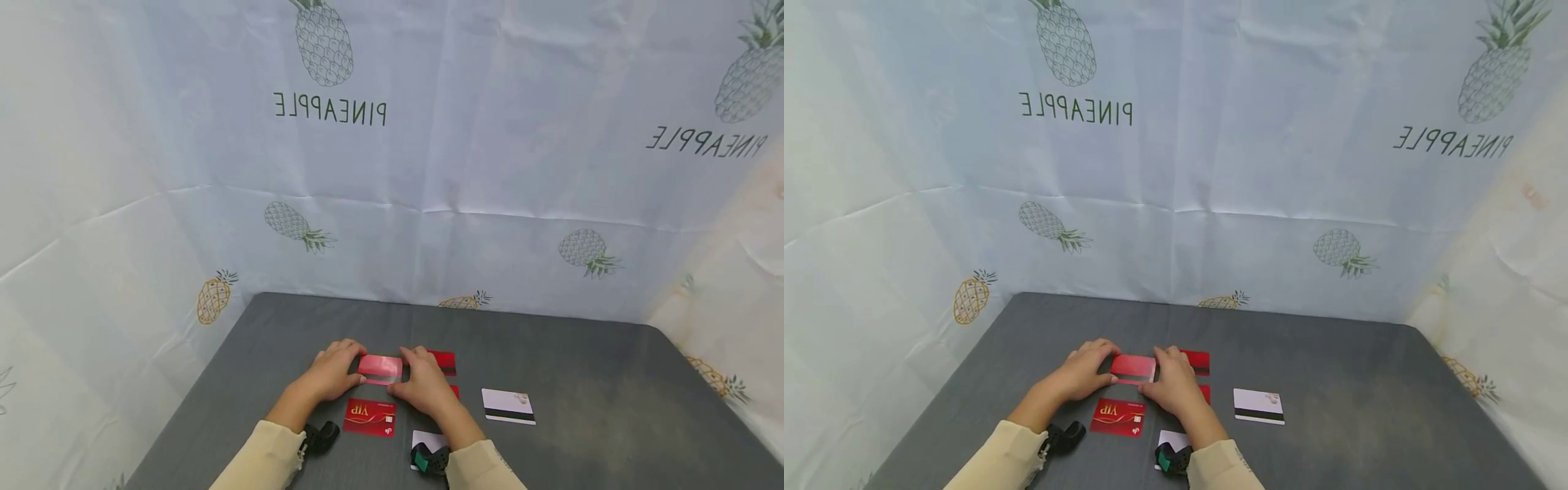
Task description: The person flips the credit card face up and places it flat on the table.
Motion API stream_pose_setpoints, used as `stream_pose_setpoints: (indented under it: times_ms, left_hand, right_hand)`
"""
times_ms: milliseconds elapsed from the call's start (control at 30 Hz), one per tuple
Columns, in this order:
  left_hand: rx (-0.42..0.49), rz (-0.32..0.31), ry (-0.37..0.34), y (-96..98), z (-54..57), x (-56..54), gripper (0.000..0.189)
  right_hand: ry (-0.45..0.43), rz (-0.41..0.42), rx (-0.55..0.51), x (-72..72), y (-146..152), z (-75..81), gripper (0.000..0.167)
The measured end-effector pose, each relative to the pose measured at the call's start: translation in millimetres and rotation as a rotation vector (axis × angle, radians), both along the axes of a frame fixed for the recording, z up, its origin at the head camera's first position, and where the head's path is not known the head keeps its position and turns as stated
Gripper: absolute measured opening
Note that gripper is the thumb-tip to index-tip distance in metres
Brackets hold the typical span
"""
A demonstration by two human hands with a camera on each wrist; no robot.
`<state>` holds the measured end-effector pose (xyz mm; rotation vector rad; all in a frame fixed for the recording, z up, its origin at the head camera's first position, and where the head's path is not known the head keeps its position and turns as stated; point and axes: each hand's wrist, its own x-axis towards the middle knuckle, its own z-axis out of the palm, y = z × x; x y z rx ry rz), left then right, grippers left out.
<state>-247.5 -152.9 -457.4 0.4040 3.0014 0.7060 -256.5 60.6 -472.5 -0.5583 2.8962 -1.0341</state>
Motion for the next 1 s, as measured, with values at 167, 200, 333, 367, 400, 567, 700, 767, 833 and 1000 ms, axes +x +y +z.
stream_pose_setpoints:
  times_ms: [167, 200, 333, 367, 400, 567, 700, 767, 833, 1000]
  left_hand:
    - [0.025, 0.008, -0.006, 0.0, -0.9, 0.8, 0.043]
    - [0.026, 0.011, -0.009, -0.2, -1.0, 0.8, 0.043]
    - [0.023, 0.007, -0.006, -1.1, -0.6, 0.6, 0.043]
    - [0.022, 0.006, -0.006, -1.3, -0.2, 0.5, 0.043]
    - [0.024, 0.003, -0.005, -1.5, 0.1, 0.4, 0.043]
    - [0.029, -0.004, -0.008, -2.9, 1.4, -0.2, 0.043]
    - [0.04, -0.011, -0.022, -4.3, 3.0, -0.1, 0.047]
    - [0.047, -0.012, -0.028, -4.9, 3.8, 0.2, 0.05]
    - [0.058, -0.011, -0.03, -5.3, 4.7, 0.6, 0.052]
    - [0.079, -0.004, -0.001, -6.1, 5.0, 0.2, 0.053]
  right_hand:
    - [-0.002, -0.008, 0.005, 0.7, 2.2, -1.4, 0.067]
    - [-0.002, -0.003, 0.006, 0.6, 2.4, -1.0, 0.066]
    - [-0.012, 0.008, -0.019, -0.5, 2.0, 1.6, 0.063]
    - [-0.013, 0.009, -0.024, -1.0, 1.7, 2.1, 0.063]
    - [-0.013, 0.009, -0.027, -1.4, 1.2, 2.6, 0.062]
    - [-0.002, 0.006, -0.035, -2.4, -0.5, 2.2, 0.061]
    - [0.019, 0.005, -0.049, -2.6, 0.3, 1.3, 0.059]
    - [0.029, 0.006, -0.062, -2.7, 1.1, 1.6, 0.058]
    - [0.035, 0.009, -0.073, -2.6, 1.8, 1.6, 0.058]
    - [0.066, 0.024, -0.092, -1.9, 3.1, 1.0, 0.057]
